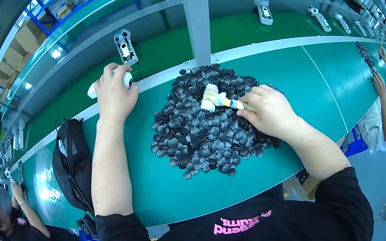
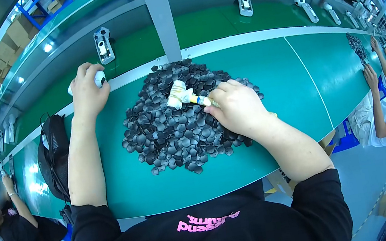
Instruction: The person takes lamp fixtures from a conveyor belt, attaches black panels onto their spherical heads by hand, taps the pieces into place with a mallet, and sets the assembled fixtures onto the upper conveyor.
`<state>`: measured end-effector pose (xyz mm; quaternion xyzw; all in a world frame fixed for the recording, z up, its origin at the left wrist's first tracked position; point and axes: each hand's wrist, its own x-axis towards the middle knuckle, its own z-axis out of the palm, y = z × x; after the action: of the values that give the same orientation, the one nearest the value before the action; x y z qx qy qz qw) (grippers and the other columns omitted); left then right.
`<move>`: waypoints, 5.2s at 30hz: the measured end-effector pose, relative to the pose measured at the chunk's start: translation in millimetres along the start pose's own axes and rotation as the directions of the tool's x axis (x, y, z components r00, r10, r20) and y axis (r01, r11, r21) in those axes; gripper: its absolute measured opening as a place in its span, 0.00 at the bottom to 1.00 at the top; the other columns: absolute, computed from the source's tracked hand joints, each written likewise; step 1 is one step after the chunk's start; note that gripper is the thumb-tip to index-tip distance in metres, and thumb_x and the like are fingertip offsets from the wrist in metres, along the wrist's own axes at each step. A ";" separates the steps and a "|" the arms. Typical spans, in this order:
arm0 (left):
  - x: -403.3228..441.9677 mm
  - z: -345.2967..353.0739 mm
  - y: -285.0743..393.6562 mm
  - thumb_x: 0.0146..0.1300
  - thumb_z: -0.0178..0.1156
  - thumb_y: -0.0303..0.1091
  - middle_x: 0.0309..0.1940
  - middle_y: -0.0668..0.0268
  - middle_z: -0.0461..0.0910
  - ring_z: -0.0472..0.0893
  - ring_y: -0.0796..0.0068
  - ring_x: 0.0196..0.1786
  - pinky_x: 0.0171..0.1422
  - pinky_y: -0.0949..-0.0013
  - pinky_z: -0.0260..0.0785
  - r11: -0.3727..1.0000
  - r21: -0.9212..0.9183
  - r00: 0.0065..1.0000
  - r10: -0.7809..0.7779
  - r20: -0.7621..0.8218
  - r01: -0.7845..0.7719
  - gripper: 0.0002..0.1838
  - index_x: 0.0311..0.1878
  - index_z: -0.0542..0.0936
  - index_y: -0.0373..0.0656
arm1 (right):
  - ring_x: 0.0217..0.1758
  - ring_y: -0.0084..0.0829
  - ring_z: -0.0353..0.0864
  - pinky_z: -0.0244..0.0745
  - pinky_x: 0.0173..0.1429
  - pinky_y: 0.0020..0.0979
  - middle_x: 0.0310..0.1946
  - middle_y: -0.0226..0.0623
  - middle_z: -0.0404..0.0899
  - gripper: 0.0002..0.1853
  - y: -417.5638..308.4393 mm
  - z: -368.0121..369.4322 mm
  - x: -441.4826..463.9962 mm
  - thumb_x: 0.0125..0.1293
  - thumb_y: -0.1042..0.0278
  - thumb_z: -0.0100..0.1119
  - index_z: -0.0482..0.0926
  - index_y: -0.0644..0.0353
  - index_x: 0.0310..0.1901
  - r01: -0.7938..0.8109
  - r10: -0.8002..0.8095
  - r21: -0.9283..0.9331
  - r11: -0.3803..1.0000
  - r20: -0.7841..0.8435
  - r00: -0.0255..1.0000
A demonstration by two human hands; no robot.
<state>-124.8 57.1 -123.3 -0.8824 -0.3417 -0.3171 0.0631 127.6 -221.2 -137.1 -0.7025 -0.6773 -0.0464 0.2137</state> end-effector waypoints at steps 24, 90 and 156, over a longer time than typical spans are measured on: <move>-5.2 44.6 -30.6 0.52 0.78 0.50 0.63 0.54 0.78 0.72 0.53 0.70 0.75 0.55 0.62 0.899 -0.241 0.921 -0.386 -0.045 0.365 0.40 0.65 0.75 0.42 | 0.35 0.39 0.83 0.78 0.40 0.38 0.32 0.35 0.82 0.12 -28.4 4.6 -5.3 0.50 0.71 0.77 0.84 0.58 0.37 0.364 -0.355 0.363 0.858 -0.093 0.930; 13.3 63.3 -86.1 0.52 0.76 0.36 0.46 0.58 0.84 0.84 0.67 0.48 0.55 0.64 0.76 0.636 -0.707 0.814 -0.562 -0.149 0.309 0.29 0.54 0.76 0.33 | 0.31 0.38 0.82 0.78 0.37 0.37 0.29 0.37 0.82 0.09 -23.4 7.5 3.1 0.52 0.75 0.74 0.84 0.61 0.34 0.347 -0.346 0.408 0.844 -0.079 0.935; 26.8 77.8 -99.3 0.56 0.76 0.32 0.48 0.61 0.85 0.83 0.69 0.51 0.63 0.64 0.70 0.306 -0.926 0.848 -0.530 0.026 0.220 0.28 0.58 0.75 0.37 | 0.27 0.35 0.79 0.73 0.32 0.34 0.27 0.36 0.82 0.10 -7.4 3.3 7.8 0.51 0.78 0.73 0.82 0.61 0.34 0.416 -0.388 0.367 0.832 -0.151 0.909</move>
<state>-133.3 173.1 -179.1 -0.6098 -0.2997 -0.5781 -0.4518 120.3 -212.8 -135.6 -0.4851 -0.7973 0.0213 0.3586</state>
